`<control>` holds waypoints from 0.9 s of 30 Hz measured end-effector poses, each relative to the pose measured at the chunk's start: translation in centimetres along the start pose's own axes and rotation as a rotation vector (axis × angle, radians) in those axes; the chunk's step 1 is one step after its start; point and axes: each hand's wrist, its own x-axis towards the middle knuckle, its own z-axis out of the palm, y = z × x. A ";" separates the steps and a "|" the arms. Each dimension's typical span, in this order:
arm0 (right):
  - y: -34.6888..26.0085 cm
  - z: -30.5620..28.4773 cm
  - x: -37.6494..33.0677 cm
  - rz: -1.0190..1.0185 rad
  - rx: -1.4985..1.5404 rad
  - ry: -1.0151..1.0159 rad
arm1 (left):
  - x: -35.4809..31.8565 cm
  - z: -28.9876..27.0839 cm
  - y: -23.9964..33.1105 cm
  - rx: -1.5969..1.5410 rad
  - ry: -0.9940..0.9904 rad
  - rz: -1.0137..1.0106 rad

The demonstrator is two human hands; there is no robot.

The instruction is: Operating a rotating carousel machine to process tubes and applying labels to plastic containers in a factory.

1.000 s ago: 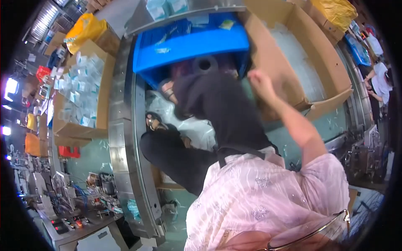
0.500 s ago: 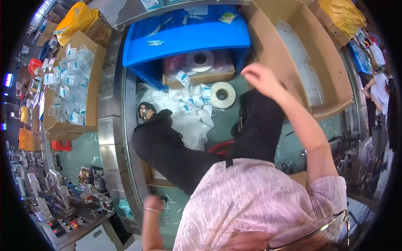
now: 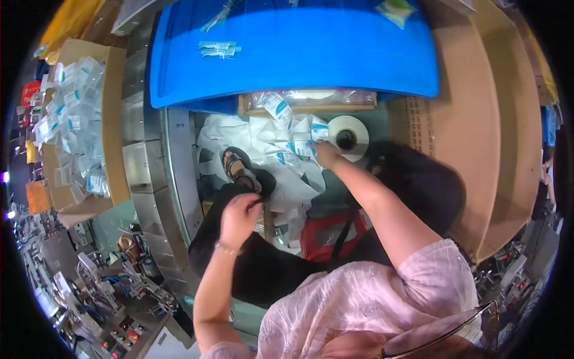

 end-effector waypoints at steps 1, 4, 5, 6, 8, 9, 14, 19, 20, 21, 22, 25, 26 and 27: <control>-0.2 0.5 1.1 0.011 0.000 -0.020 | 2.5 3.0 -2.1 -0.130 -0.108 -0.095; -0.9 0.9 4.1 -0.128 0.012 0.016 | 9.6 12.3 -9.2 -0.077 -0.175 -0.188; -0.8 1.2 4.4 -0.122 0.009 -0.003 | 11.2 14.7 -11.5 -0.005 -0.198 -0.266; -1.8 1.3 4.6 -0.180 -0.103 -0.026 | 11.4 16.8 -15.6 -0.008 -0.188 -0.290; -5.6 2.1 4.9 -0.296 -0.195 -0.064 | 9.9 18.8 -23.4 -0.548 -0.131 -0.701; -5.6 2.6 4.4 -0.289 -0.110 -0.154 | 9.6 19.6 -24.0 -0.773 -0.273 -0.763; -6.1 0.4 -2.1 -0.297 0.659 -0.240 | 10.4 16.7 -12.2 -1.864 -0.011 -1.067; -14.2 -6.3 -6.1 -0.483 0.806 -0.212 | 4.8 7.0 -9.8 -1.805 0.361 -0.666; -14.2 -8.2 -7.0 -0.475 0.823 -0.274 | 4.7 4.2 -6.4 -1.785 0.241 -0.539; -14.9 -9.5 -7.8 -0.636 0.797 -0.182 | 3.8 0.9 -3.2 -1.791 0.332 -0.467; -15.5 -10.7 -8.6 -0.792 0.758 -0.087 | 1.9 -1.0 -3.3 -1.727 0.337 -0.445; -17.6 -12.0 -11.5 -0.946 0.717 -0.035 | -2.2 -4.8 -1.1 -1.909 0.407 -0.380; -18.2 -12.3 -12.7 -0.944 0.776 -0.058 | -3.3 -5.1 -0.9 -1.857 0.479 -0.428; -18.9 -12.4 -14.0 -0.982 0.805 -0.070 | -4.3 -5.3 -1.1 -1.942 0.430 -0.378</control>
